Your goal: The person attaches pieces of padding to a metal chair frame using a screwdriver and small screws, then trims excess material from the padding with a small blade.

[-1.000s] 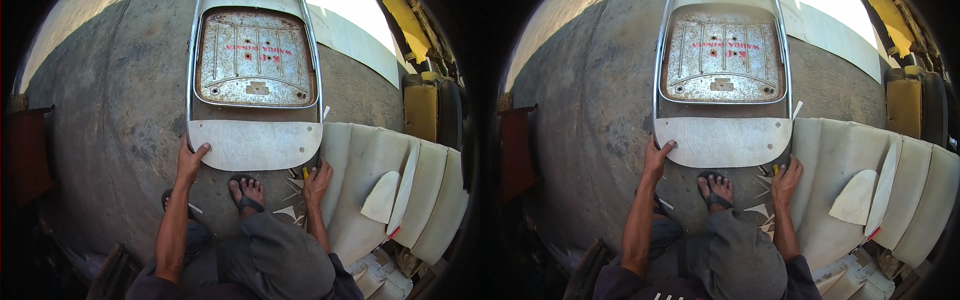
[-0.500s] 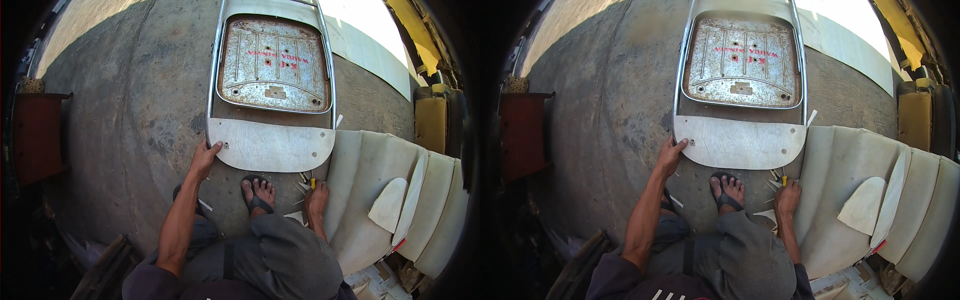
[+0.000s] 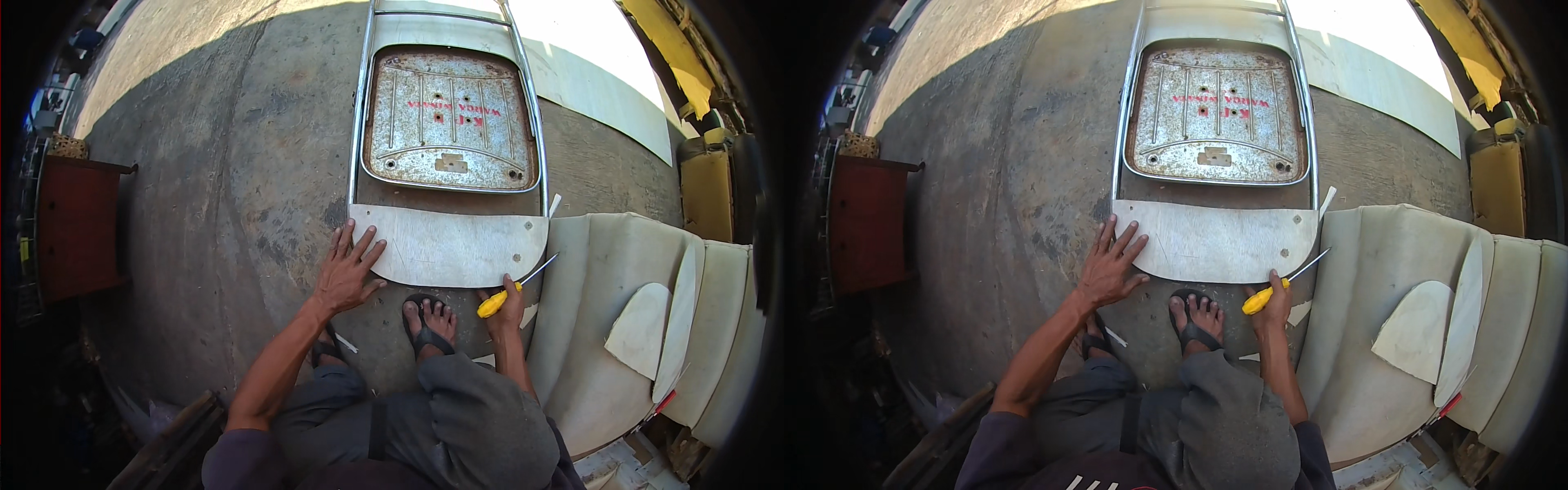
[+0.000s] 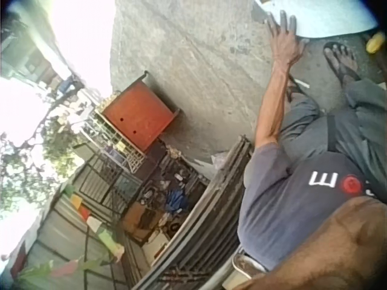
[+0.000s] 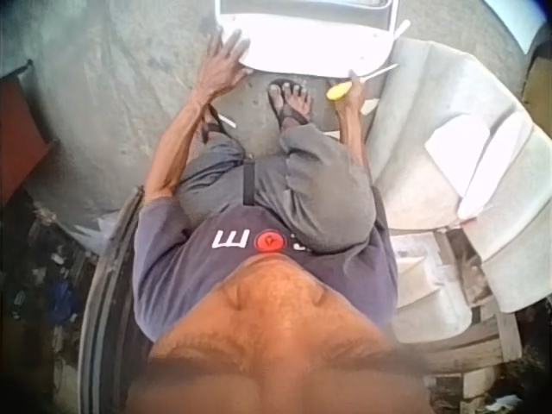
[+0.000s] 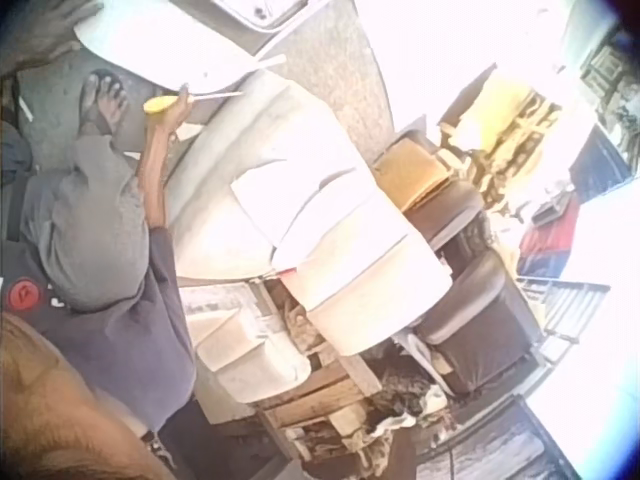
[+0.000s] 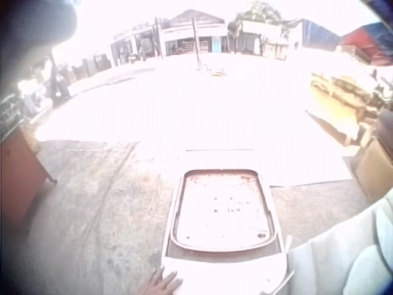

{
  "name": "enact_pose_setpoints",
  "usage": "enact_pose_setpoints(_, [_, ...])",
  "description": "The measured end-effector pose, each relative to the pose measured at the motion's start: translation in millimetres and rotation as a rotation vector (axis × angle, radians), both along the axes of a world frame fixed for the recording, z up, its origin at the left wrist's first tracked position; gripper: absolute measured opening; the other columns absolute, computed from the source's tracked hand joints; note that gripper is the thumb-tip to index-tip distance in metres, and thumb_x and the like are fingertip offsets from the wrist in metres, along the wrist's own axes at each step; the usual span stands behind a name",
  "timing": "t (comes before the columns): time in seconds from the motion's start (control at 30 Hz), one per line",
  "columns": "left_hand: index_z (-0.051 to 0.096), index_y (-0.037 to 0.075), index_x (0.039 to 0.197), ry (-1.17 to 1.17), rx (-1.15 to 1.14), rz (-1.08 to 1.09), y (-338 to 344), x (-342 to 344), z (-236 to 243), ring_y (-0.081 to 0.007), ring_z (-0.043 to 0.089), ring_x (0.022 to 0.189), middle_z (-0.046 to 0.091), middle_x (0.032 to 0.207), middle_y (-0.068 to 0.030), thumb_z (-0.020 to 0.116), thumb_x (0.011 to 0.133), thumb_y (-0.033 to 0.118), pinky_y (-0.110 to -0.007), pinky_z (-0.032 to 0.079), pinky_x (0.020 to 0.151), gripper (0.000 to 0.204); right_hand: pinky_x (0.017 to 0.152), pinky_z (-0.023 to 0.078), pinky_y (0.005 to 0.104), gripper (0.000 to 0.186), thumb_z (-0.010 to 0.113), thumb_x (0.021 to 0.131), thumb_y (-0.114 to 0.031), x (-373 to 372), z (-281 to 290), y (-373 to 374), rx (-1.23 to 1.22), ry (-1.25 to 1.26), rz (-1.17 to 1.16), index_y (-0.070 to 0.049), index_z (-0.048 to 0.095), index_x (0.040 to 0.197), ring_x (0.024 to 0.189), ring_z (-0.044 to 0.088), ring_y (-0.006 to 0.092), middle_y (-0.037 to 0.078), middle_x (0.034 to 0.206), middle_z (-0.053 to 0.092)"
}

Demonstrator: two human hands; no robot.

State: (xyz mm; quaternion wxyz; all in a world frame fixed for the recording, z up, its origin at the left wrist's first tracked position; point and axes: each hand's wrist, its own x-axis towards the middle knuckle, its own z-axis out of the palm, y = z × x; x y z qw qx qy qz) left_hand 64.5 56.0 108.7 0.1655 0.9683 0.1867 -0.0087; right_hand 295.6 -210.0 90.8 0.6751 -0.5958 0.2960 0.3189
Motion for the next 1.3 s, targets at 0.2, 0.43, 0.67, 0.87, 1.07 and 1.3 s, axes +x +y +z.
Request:
enact_pose_setpoints(0.2, [0.057, 0.008, 0.143, -0.126, 0.249, -0.205, 14.1, -16.7, -11.9, -0.0314, 0.044, 0.148, 0.054, 0.153, -0.0096, 0.067, 0.088, 0.011, -0.055, 0.022, 0.128, 0.056, 0.079, 0.061, 0.0509, 0.038, 0.063, 0.098, -0.02, 5.6, 34.3, 12.2, -0.005, -0.132, 0.153, 0.002, 0.052, 0.127, 0.094, 0.067, 0.0309, 0.018, 0.114, 0.062])
enact_pose_setpoints(0.43, [0.073, 0.006, 0.112, -0.505, 0.361, -0.328, 72.9, 44.4, 168.1, -0.0282, 0.072, 0.116, 0.076, 0.115, -0.0118, 0.07, 0.089, 0.012, -0.05, 0.052, 0.11, 0.024, 0.065, 0.066, 0.037, 0.042, 0.059, 0.105, -0.033, 48.5, 218.6, 44.5, 0.015, -0.552, 0.199, 0.004, 0.053, 0.123, 0.079, 0.073, 0.022, 0.014, 0.1, 0.067])
enact_pose_setpoints(0.67, [0.073, 0.006, 0.093, -0.863, 0.415, -0.405, 72.7, 126.4, 388.1, -0.0233, 0.078, 0.076, 0.076, 0.081, -0.0104, 0.083, 0.072, 0.004, -0.034, 0.063, 0.07, 0.024, 0.049, 0.059, 0.0258, 0.062, 0.039, 0.111, -0.05, 77.7, 363.2, 50.6, 0.223, -1.242, 0.05, -0.004, 0.036, 0.153, 0.066, 0.07, 0.0176, 0.014, 0.101, 0.064])
enact_pose_setpoints(0.87, [0.079, 0.004, 0.1, -1.248, 0.103, -0.355, 63.3, 199.9, 498.3, -0.0144, 0.075, 0.065, 0.077, 0.078, -0.0096, 0.087, 0.084, 0.032, -0.028, 0.059, 0.059, 0.033, 0.052, 0.048, 0.0238, 0.059, 0.061, 0.095, -0.005, 8.7, 368.6, 25.0, -0.029, -1.097, 0.335, -0.003, 0.032, 0.147, 0.068, 0.056, 0.0088, 0.007, 0.101, 0.053])
enact_pose_setpoints(1.07, [0.081, 0.005, 0.104, -0.85, -0.125, -0.089, 66.7, 216.1, 567.8, -0.0166, 0.074, 0.062, 0.078, 0.081, -0.01, 0.083, 0.084, 0.048, -0.03, 0.059, 0.057, 0.048, 0.056, 0.053, 0.0242, 0.057, 0.06, 0.098, -0.008, -15.4, 451.1, 57.5, 0.182, -1.135, 0.66, 0.0, 0.046, 0.152, 0.079, 0.066, 0.0139, 0.017, 0.117, 0.063])
enact_pose_setpoints(1.3, [0.082, 0.007, 0.105, -0.757, -0.24, -0.005, 82.4, 247.2, 599.9, -0.0141, 0.073, 0.064, 0.078, 0.08, -0.0079, 0.086, 0.082, 0.046, -0.029, 0.058, 0.064, 0.046, 0.078, 0.057, 0.0304, 0.046, 0.058, 0.102, -0.009, 14.5, 485.2, 109.6, 0.112, -1.627, 0.533, 0.003, 0.055, 0.146, 0.085, 0.067, 0.015, 0.018, 0.11, 0.067])
